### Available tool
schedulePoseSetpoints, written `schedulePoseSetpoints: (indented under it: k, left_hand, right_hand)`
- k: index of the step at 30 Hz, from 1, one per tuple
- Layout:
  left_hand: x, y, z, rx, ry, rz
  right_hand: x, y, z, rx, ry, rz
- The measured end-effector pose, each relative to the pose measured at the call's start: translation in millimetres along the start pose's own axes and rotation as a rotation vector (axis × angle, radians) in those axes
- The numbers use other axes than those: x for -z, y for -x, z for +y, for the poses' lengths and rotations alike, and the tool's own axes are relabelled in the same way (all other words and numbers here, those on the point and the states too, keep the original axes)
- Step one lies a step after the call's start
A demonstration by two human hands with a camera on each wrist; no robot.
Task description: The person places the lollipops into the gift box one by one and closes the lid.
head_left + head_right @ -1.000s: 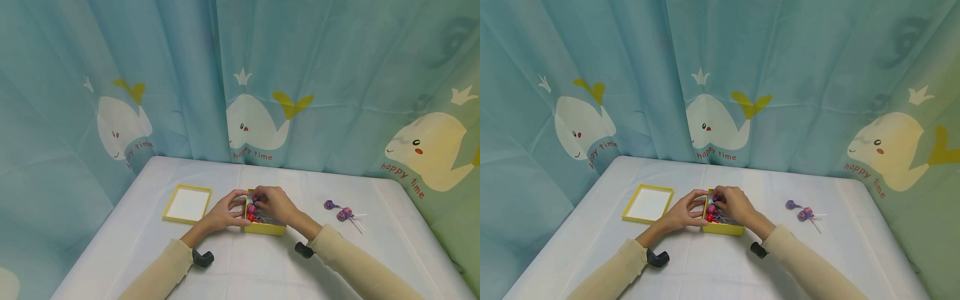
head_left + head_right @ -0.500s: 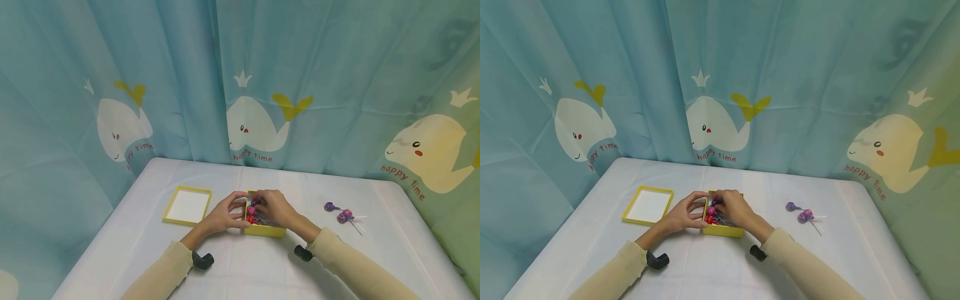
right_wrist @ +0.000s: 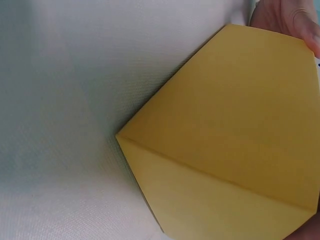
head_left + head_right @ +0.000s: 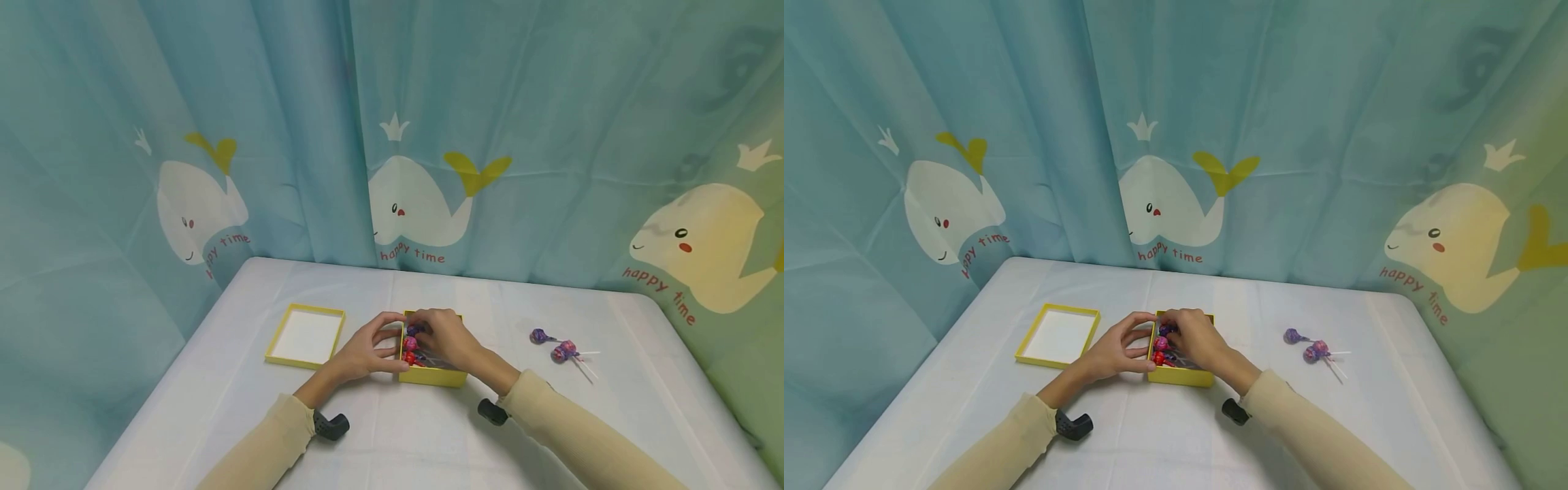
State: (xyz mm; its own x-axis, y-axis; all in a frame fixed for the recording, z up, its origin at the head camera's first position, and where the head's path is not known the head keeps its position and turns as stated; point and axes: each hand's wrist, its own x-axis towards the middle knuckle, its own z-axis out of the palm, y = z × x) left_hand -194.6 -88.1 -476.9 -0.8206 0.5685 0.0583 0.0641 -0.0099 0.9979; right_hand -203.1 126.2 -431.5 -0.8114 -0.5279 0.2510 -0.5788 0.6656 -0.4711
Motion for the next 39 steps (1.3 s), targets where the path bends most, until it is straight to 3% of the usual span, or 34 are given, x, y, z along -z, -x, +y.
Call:
schedulePoseSetpoints:
  k: [26, 39]
  left_hand:
    - [-1.3, 0.6, 1.7, -0.014, -0.002, 0.000]
    - [-1.6, 0.4, 1.0, -0.004, -0.011, 0.005]
  right_hand:
    - [6, 7, 2, 0.028, -0.002, -0.007]
    - [10, 11, 1, -0.036, 0.001, -0.023]
